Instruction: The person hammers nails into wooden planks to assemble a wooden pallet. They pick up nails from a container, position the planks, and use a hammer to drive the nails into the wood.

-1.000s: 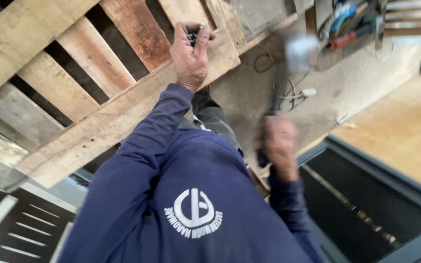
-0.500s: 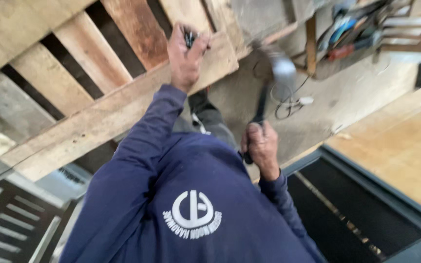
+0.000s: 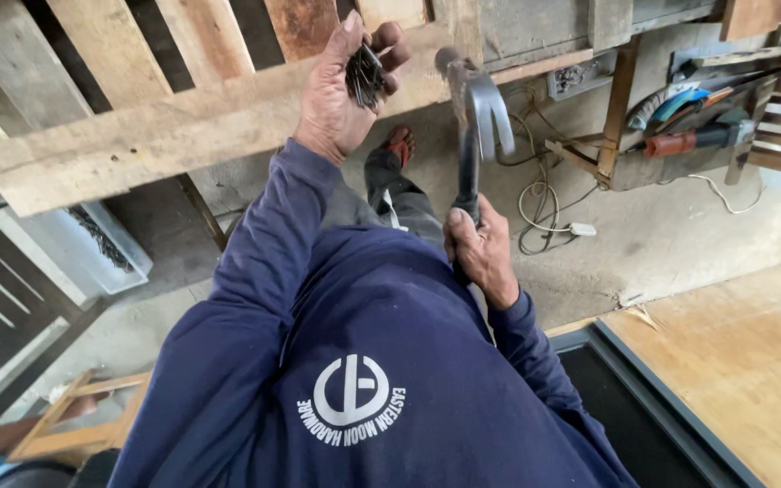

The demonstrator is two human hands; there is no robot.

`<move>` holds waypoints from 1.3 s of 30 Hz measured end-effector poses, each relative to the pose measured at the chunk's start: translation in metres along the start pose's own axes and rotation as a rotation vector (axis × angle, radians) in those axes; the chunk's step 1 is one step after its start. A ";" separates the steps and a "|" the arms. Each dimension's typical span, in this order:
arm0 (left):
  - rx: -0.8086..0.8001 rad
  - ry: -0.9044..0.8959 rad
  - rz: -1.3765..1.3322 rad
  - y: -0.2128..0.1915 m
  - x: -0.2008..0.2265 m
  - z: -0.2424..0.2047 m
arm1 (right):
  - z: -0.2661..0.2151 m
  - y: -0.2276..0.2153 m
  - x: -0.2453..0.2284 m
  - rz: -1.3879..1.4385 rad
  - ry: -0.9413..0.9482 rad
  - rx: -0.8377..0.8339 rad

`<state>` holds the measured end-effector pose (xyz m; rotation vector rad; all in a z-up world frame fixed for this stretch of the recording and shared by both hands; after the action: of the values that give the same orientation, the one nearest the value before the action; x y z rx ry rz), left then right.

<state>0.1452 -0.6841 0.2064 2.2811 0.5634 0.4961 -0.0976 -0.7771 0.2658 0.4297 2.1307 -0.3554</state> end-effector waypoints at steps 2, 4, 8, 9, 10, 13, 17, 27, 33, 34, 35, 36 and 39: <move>-0.109 0.075 0.083 -0.005 -0.002 -0.005 | 0.000 0.001 -0.003 -0.027 -0.086 -0.054; -0.122 0.186 0.213 -0.014 0.000 -0.004 | 0.012 0.003 0.007 -0.058 -0.039 -0.096; -0.053 0.658 0.830 -0.008 0.032 -0.008 | 0.024 0.007 0.027 0.014 0.222 -0.088; -0.067 0.828 1.043 0.005 0.038 -0.015 | 0.021 0.005 0.026 0.057 0.257 -0.073; -0.072 0.898 1.180 0.012 0.042 -0.018 | 0.020 0.003 0.019 0.038 0.207 -0.078; -0.101 1.041 1.514 0.029 0.043 -0.029 | 0.001 0.002 0.004 0.015 0.016 -0.077; -0.164 1.142 1.588 0.034 0.037 -0.038 | 0.005 0.009 0.006 -0.044 -0.128 -0.063; -0.225 1.134 1.724 0.038 0.031 -0.042 | -0.027 0.014 -0.082 0.145 -0.438 -0.098; -0.190 1.040 1.820 0.030 0.030 -0.029 | -0.002 0.023 -0.031 -0.092 0.223 -0.050; -0.243 1.059 1.798 0.028 0.029 -0.033 | -0.010 0.018 -0.046 -0.093 0.110 0.015; -0.281 1.082 1.772 0.026 0.032 -0.038 | -0.024 0.010 -0.067 -0.101 -0.004 0.068; -0.318 1.104 1.746 0.025 0.035 -0.041 | -0.031 0.001 -0.088 -0.107 -0.120 0.120; -0.339 1.080 1.521 0.020 0.054 -0.038 | -0.053 -0.013 -0.163 0.172 -0.701 -0.048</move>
<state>0.1757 -0.6471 0.2559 1.5175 -0.9098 2.3169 -0.0552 -0.7953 0.4317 0.3854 1.4075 -0.2992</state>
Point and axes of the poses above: each hand's wrist, its own z-axis towards the middle knuckle, its own y-axis out of the palm, x = y × z, the point moved 9 cm from there along z, towards the middle knuckle
